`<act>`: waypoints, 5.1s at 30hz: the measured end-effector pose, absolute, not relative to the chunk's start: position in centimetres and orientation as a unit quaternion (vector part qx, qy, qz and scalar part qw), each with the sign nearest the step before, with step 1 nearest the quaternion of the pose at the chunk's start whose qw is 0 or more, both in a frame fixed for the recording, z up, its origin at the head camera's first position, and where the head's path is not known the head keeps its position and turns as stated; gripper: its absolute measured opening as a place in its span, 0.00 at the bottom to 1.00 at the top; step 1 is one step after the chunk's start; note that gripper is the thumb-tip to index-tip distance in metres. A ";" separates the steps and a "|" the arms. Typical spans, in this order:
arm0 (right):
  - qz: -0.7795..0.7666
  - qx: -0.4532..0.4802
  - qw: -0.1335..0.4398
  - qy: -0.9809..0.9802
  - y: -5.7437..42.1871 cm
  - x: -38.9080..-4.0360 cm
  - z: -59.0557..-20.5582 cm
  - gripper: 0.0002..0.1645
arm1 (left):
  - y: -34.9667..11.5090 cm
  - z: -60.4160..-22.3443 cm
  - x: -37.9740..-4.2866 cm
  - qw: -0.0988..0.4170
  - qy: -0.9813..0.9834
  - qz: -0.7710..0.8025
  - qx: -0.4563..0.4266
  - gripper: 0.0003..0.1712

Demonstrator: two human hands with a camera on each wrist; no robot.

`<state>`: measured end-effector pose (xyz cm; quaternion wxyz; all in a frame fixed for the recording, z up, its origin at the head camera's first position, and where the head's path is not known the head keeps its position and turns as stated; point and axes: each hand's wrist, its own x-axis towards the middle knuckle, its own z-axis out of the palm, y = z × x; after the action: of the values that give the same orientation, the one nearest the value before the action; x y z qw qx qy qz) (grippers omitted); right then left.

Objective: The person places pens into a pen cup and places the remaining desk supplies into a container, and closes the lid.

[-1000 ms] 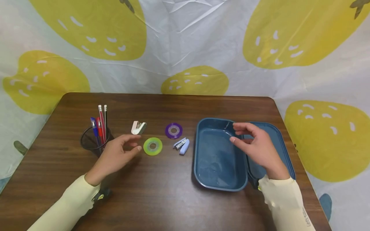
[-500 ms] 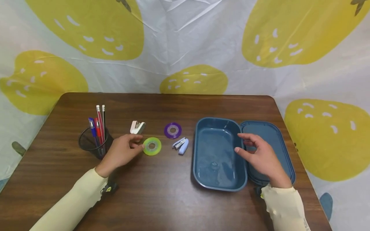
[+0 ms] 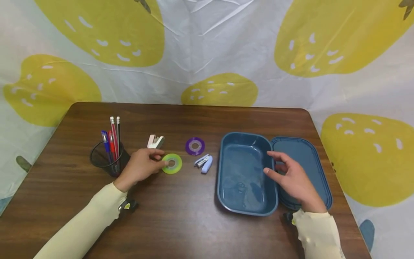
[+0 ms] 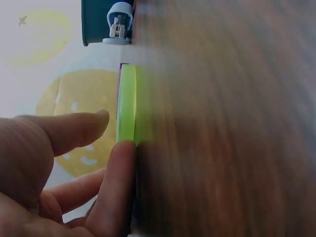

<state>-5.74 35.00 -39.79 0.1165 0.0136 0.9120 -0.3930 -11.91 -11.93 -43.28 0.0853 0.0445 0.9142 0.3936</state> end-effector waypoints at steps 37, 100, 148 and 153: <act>-0.404 0.010 0.112 0.908 35.3 -5.6 -40.6 0.41 | -11.7 -43.6 -11.3 0.078 0.875 0.478 0.017 0.12; -0.461 0.001 0.147 0.875 36.6 -5.7 -40.3 0.46 | -2.0 -39.5 -11.4 0.302 0.638 0.704 0.071 0.21; -0.457 0.013 0.154 0.876 36.5 -5.7 -40.7 0.48 | 1.9 -41.0 -10.6 0.330 0.606 0.722 0.046 0.21; -0.456 0.011 0.152 0.877 36.5 -5.7 -40.7 0.48 | 1.1 -41.3 -11.0 0.313 0.617 0.721 0.042 0.21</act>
<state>-5.74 36.50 -40.74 0.1519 0.0108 0.8770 -0.4556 -10.95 1.14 -41.30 0.3134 0.0417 0.6171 0.7206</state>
